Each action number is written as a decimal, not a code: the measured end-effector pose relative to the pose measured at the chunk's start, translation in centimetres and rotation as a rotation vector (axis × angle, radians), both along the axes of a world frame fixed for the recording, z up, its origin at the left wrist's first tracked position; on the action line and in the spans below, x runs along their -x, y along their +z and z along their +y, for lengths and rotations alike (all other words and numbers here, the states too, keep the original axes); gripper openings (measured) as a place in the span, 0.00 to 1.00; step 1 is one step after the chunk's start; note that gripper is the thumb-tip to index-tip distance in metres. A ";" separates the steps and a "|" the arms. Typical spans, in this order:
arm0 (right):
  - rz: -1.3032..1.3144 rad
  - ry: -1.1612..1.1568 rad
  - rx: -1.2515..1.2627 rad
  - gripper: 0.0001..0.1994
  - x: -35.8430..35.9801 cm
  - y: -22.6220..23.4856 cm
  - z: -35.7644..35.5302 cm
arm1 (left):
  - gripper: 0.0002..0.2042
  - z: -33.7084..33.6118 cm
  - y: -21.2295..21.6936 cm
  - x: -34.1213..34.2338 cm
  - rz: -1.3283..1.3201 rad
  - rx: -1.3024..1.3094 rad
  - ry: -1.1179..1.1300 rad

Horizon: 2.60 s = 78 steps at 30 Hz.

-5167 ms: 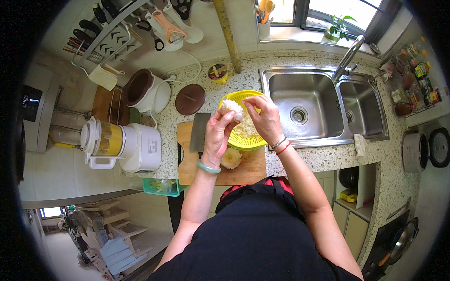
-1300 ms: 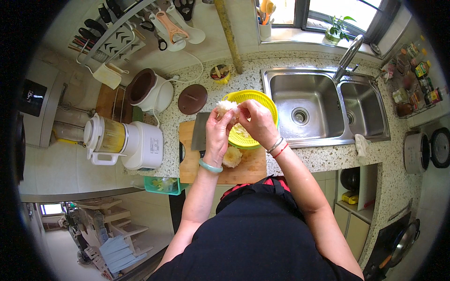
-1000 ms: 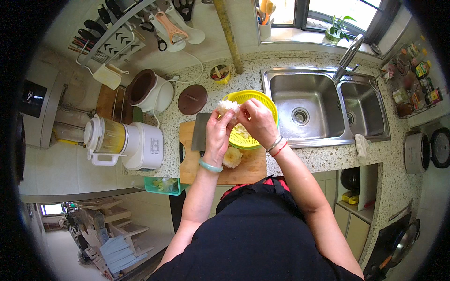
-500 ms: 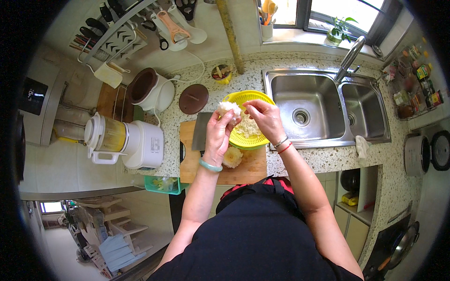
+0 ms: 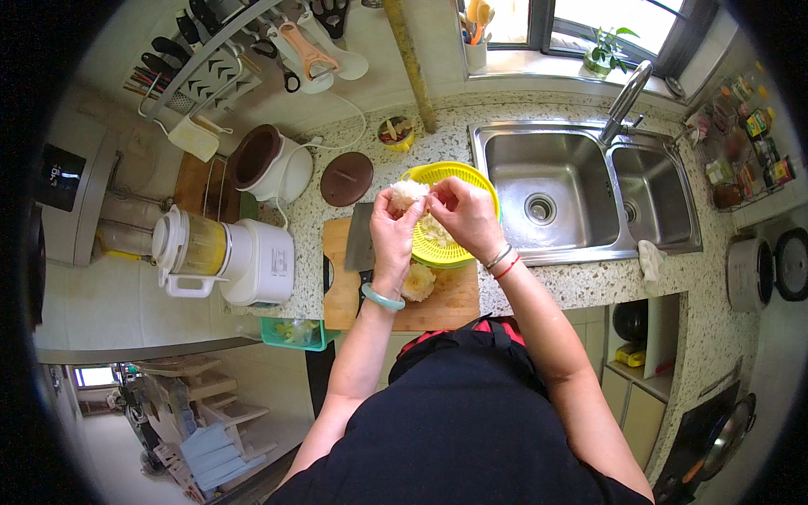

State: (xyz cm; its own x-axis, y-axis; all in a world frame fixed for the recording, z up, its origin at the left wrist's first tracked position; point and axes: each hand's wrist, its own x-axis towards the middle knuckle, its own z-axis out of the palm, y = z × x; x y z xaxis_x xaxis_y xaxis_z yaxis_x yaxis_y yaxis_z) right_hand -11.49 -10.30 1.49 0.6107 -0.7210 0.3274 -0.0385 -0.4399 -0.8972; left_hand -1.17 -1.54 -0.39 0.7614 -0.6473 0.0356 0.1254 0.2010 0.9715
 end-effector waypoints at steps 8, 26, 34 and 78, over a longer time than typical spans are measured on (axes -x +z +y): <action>-0.028 -0.016 0.114 0.06 -0.1 0.2 0.3 | 0.15 0.2 0.2 -0.3 0.095 0.023 -0.023; -0.078 -0.091 -0.188 0.05 -0.3 -3.3 -0.7 | 0.14 0.7 -0.5 -0.9 0.336 0.056 -0.077; 0.243 -0.134 0.236 0.11 0.2 -3.0 -0.9 | 0.16 0.3 -0.4 -0.9 0.328 0.069 -0.081; -0.016 -0.129 -0.032 0.08 -0.1 -1.7 -1.0 | 0.13 0.7 -0.4 -1.2 0.550 0.154 -0.257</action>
State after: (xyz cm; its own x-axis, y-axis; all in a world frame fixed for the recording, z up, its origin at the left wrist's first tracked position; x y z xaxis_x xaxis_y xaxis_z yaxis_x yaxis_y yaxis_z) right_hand -11.38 -11.31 -0.24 0.5071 -0.8036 0.3117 -0.0785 -0.4032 -0.9118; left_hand 0.02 -0.85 -0.77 0.5155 -0.8308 -0.2097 0.6620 0.2307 0.7131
